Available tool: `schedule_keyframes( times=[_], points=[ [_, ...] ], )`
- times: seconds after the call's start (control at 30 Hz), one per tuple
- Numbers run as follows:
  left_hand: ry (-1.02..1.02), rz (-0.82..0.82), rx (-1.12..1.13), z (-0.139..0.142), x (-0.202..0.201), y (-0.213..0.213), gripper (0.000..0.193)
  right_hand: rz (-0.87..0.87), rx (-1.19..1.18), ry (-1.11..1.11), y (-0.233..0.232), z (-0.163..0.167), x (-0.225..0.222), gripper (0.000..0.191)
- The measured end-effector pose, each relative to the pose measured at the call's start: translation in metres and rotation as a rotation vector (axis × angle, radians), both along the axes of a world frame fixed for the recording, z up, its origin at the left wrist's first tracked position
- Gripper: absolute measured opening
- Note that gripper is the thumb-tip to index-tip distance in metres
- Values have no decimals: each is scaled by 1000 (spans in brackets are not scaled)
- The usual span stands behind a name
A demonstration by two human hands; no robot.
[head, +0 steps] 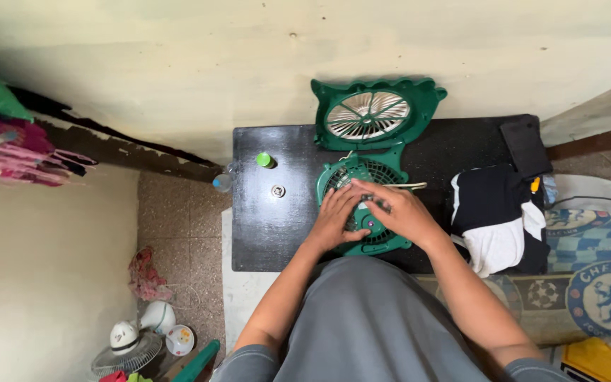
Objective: The person works at a table on a small green desk fan that is already partially taken apart. They unscrew fasteners from the rear grille and motor housing by hand and with a screwdriver, then lift the front grille guard off the fan body at the end.
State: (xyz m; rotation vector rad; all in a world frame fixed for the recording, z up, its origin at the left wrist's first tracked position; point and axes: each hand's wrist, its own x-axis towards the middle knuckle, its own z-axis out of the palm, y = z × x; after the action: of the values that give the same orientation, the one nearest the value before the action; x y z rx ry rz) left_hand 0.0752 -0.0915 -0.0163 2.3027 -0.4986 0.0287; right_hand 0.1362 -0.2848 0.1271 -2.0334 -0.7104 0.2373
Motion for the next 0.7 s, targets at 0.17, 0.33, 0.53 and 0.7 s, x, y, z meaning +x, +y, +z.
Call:
schedule_keyframes(
  times=[0.17,0.33,0.53,0.7],
  points=[
    [-9,-8,-25,3,0,0,97,-264,-340,264,4,8,5,91],
    [-18,-40,-41,4,3,1,96,-154,-98,14,0,6,-6,91],
    [-13,-75,-11,5,6,1,96,-181,-73,247,0,-10,-19,68],
    [6,-132,-33,9,8,5,99,-536,-427,177,7,-10,-17,72]
  ],
)
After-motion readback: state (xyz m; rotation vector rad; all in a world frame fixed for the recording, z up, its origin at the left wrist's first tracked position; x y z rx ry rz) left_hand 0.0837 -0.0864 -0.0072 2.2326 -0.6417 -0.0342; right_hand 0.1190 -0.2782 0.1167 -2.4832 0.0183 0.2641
